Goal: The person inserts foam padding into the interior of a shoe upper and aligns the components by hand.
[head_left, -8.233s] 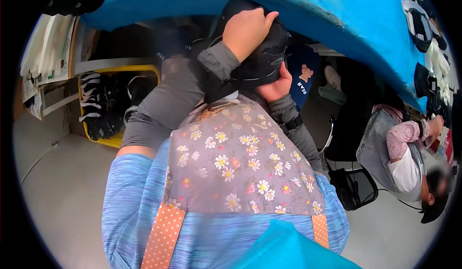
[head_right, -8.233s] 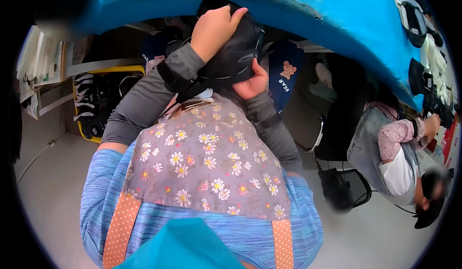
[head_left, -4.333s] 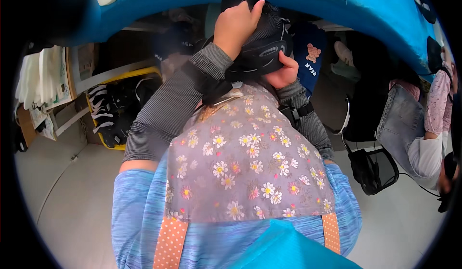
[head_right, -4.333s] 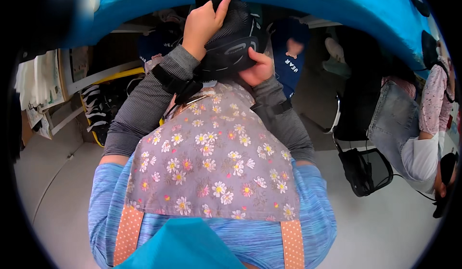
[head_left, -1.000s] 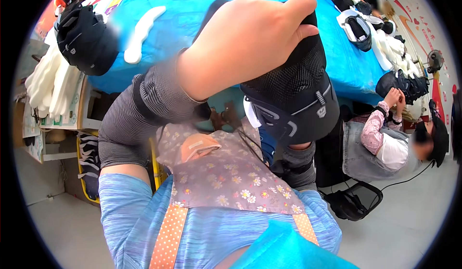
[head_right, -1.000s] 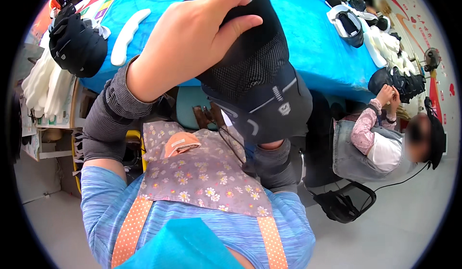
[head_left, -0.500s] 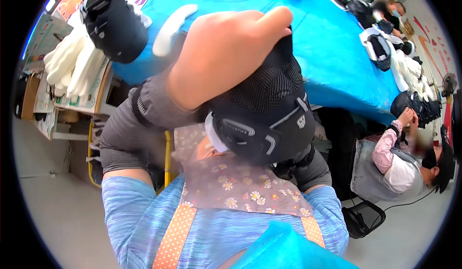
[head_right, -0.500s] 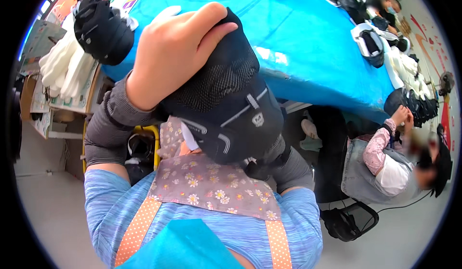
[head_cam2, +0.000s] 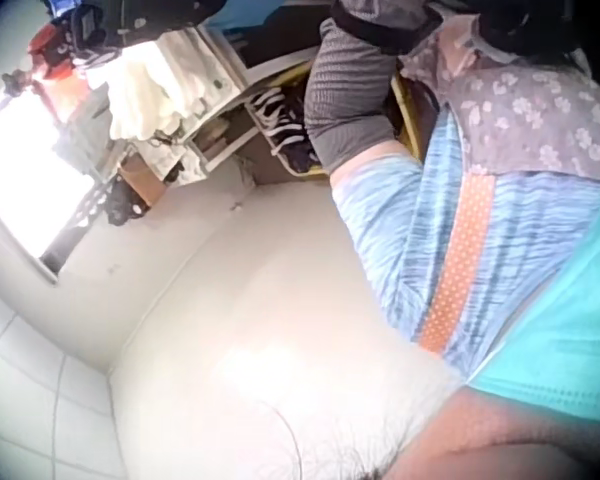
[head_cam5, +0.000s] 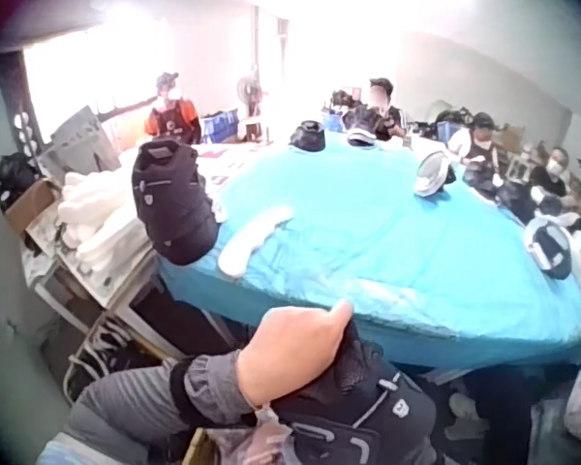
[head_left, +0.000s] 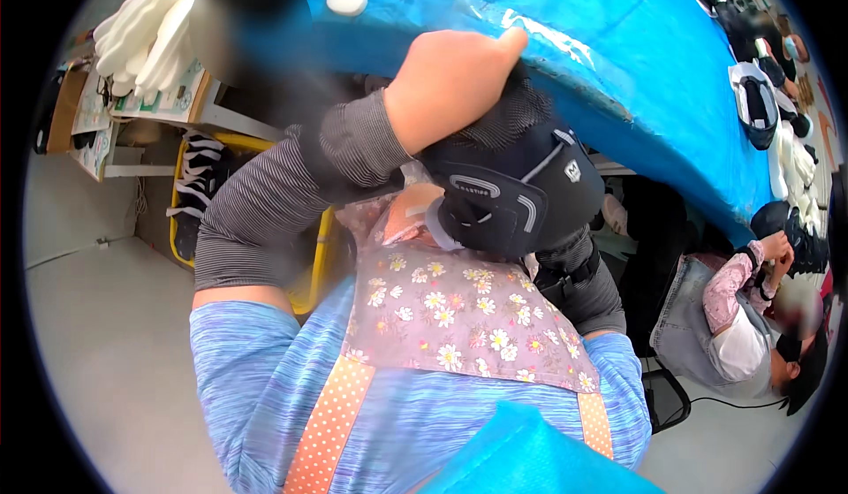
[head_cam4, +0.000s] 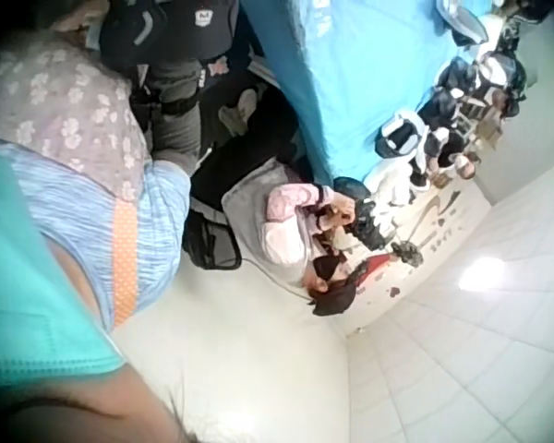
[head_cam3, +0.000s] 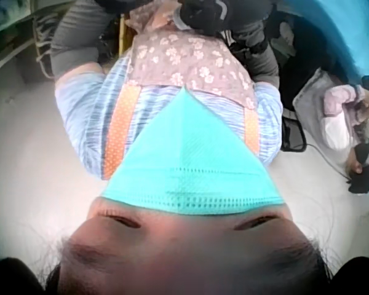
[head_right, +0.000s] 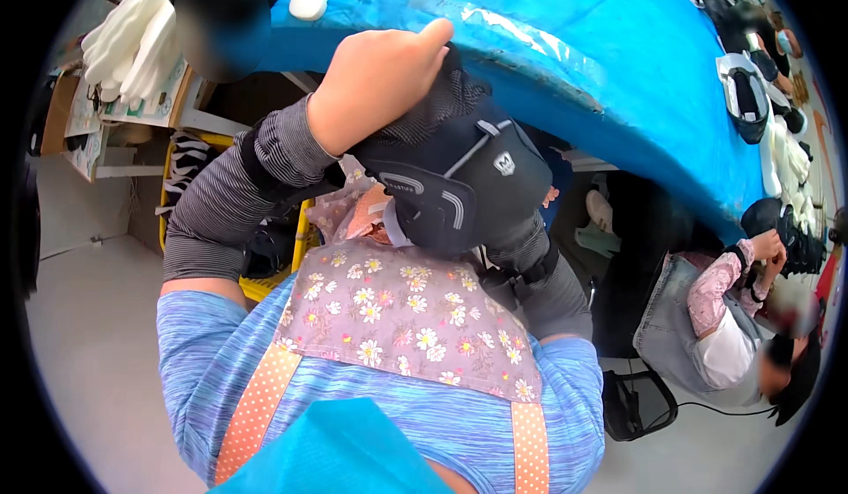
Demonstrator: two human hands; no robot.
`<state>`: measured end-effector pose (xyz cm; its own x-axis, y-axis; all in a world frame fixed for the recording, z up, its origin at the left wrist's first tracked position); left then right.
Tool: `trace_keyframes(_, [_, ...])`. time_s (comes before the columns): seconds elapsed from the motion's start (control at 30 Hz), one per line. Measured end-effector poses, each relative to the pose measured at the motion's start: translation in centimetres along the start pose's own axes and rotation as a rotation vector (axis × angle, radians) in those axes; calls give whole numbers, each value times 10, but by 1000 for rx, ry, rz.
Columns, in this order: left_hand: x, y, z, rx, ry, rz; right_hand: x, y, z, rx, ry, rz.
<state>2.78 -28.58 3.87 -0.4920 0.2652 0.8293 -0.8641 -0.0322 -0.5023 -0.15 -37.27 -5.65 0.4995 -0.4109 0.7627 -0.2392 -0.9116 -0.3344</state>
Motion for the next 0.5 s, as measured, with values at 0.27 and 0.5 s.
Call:
trace_keyframes(0.27, [-19,-2,-4,64,-9,5,15,23,-10,121,67,-62])
trace_keyframes(0.5, [-9,-23,12,-183,293,164,16,23,14,77,-170,14])
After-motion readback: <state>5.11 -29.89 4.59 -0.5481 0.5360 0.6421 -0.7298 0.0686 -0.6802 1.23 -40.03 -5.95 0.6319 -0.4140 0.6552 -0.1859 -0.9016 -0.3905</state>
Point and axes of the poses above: each hand's wrist, its own y-axis away from the middle knuckle, its own x-axis out of the back of the hand, z = x × y, the point moved 7 cm from there along -y, towards the middle knuckle, and after that the axes turned 12 degrees about x, right-handed, at the moved point
